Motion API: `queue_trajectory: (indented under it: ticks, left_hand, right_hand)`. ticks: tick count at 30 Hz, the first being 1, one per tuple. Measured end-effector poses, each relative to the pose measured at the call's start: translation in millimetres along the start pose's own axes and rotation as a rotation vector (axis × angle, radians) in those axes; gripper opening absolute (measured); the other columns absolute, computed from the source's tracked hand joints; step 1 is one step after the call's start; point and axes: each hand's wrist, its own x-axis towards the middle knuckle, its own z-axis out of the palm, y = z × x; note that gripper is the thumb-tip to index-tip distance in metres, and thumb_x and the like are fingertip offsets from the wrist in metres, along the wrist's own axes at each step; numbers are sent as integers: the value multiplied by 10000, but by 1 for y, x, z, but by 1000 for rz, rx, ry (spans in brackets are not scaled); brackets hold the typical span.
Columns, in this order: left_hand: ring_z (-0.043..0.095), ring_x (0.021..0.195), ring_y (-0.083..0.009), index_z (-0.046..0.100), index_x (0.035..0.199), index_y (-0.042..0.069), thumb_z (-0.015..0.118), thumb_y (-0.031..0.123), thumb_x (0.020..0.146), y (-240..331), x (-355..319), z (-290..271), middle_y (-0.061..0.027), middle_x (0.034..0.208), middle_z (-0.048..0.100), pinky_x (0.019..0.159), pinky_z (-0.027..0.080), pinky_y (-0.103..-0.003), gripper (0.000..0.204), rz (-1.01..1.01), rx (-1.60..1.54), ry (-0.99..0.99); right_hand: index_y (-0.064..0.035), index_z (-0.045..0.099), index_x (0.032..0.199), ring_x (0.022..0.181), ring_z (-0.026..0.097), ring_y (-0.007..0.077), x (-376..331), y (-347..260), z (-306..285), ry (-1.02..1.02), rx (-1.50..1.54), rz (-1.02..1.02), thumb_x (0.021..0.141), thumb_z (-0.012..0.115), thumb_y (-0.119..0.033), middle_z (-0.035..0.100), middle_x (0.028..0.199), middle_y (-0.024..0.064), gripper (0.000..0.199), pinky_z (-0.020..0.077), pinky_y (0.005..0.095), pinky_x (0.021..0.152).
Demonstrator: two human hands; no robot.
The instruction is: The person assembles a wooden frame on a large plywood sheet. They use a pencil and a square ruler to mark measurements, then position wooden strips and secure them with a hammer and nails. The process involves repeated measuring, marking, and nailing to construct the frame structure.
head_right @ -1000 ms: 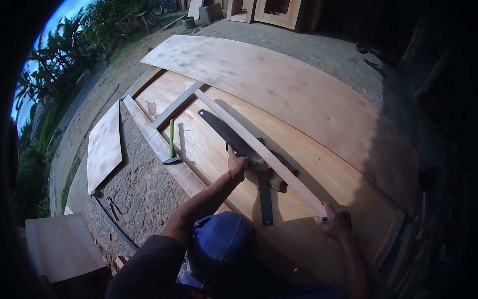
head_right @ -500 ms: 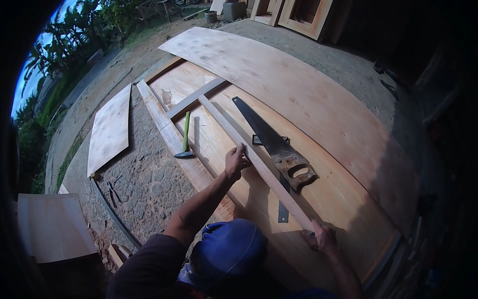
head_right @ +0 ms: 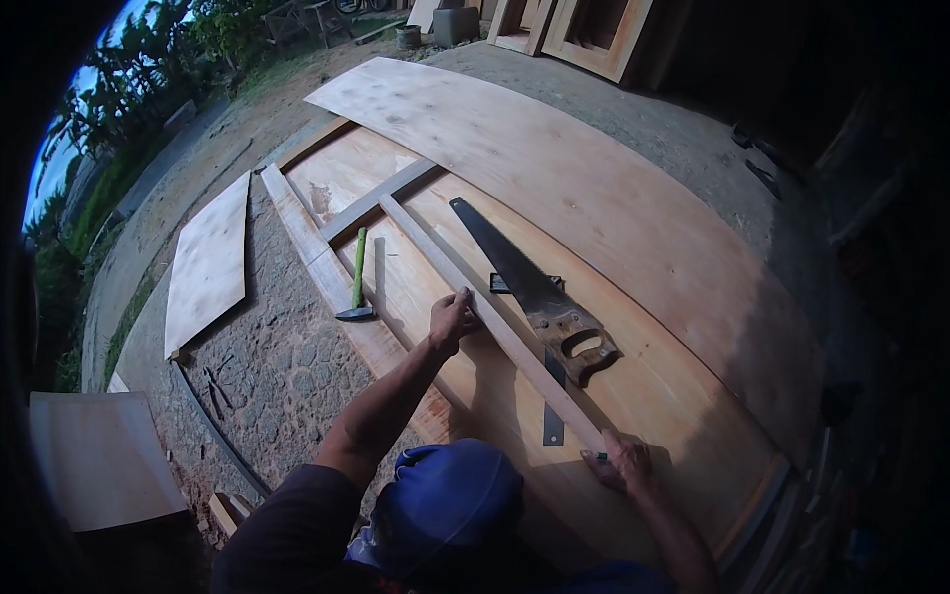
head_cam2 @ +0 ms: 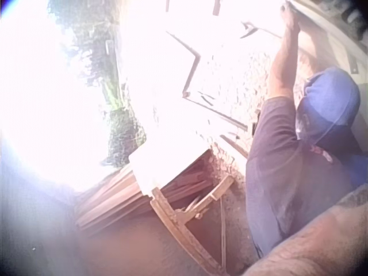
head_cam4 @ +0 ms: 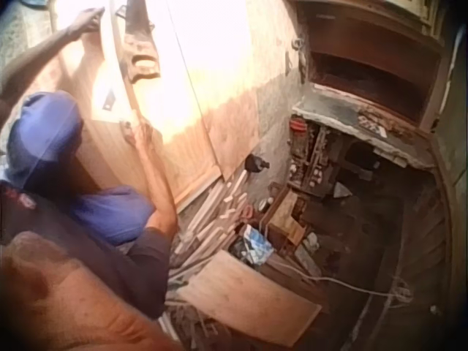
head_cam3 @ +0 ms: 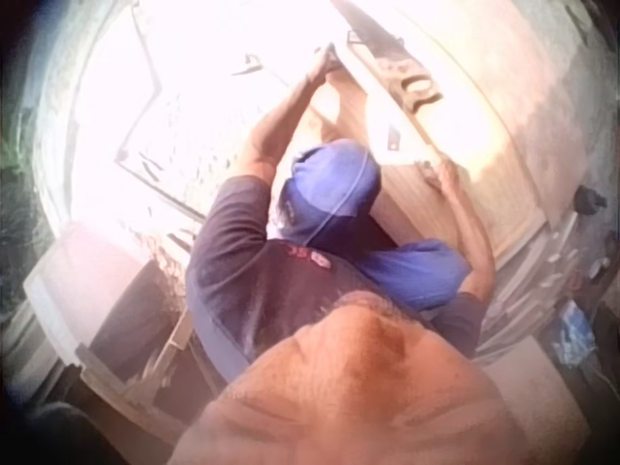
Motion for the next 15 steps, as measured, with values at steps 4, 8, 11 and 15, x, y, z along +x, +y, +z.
queue_trajectory:
  ticks: [4, 8, 11, 15]
  left_hand:
    - [247, 1424, -422, 219, 1515, -49, 622, 246, 927, 14, -21, 20, -294, 1546, 265, 1179, 190, -477, 772, 618, 625, 313]
    - [401, 1364, -349, 350, 1486, -8, 559, 269, 1006, 36, -70, 105, -239, 1493, 389, 1151, 275, -453, 593, 789, 587, -264]
    - [457, 1309, -341, 444, 1445, 40, 560, 185, 998, 39, -124, 182, -187, 1448, 479, 1095, 351, -457, 484, 904, 990, -679]
    - [515, 1251, -373, 579, 1301, 51, 658, 176, 900, -7, -189, 268, -191, 1350, 568, 1038, 424, -451, 428, 1061, 1274, -1298]
  right_hand:
    - [-80, 568, 1074, 853, 669, 357, 17, 15, 32, 4, -161, 68, 844, 635, -577, 677, 922, 173, 551, 519, 471, 796]
    - [-92, 486, 897, 659, 522, 296, 38, 38, 61, 224, -39, -251, 836, 612, -517, 503, 709, 117, 447, 412, 457, 595]
    - [-90, 483, 905, 826, 542, 276, 38, 41, 60, 119, -27, -157, 753, 665, -508, 526, 813, 99, 480, 412, 443, 700]
    - [-56, 556, 1041, 1014, 563, 287, 23, 29, 39, 348, 104, -303, 717, 718, -608, 584, 963, 89, 661, 430, 473, 941]
